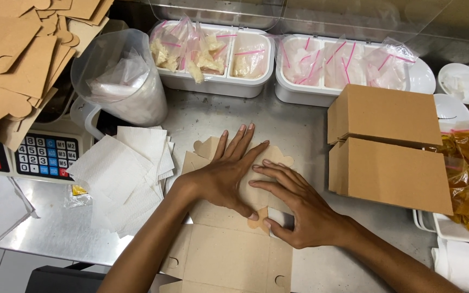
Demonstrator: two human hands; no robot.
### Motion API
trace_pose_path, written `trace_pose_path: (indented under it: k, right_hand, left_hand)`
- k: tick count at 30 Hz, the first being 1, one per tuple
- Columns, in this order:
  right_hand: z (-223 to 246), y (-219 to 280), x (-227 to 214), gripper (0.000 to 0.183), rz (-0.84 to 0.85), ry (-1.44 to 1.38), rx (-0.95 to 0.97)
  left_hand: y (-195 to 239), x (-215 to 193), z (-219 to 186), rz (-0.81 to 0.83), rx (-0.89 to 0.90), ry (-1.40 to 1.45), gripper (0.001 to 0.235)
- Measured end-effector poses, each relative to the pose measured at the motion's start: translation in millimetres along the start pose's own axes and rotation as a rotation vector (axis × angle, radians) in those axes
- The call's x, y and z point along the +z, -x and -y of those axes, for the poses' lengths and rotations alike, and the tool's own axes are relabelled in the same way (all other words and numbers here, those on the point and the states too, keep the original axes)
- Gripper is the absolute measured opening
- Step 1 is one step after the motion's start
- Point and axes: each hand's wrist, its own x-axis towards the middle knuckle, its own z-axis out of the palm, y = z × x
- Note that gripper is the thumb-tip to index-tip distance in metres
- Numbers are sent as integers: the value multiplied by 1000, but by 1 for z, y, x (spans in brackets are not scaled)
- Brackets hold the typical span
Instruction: The person assembles flat cardboard box blanks on a stainless steel countertop. They fold the side flaps and tuck tabs into slots to form the box shape, repeating the process for several units.
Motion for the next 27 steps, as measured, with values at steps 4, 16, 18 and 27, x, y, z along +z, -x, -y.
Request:
trace_pose_path:
  k: [4, 16, 18, 27]
  right_hand:
    - [0, 1, -1, 68, 10, -5, -11]
    - [-5, 2, 9, 53, -68, -3, 46]
    - [-7, 2, 11, 47, -69, -1, 70]
    - [-1, -2, 2, 49, 4, -47, 119]
  left_hand:
    - [1, -2, -2, 7, -14, 12, 148]
    - [-1, -2, -2, 19, -17, -19, 147]
    - [-1, -3, -4, 28, -34, -17, 147]
    - [9, -10, -25, -108, -56, 160, 139]
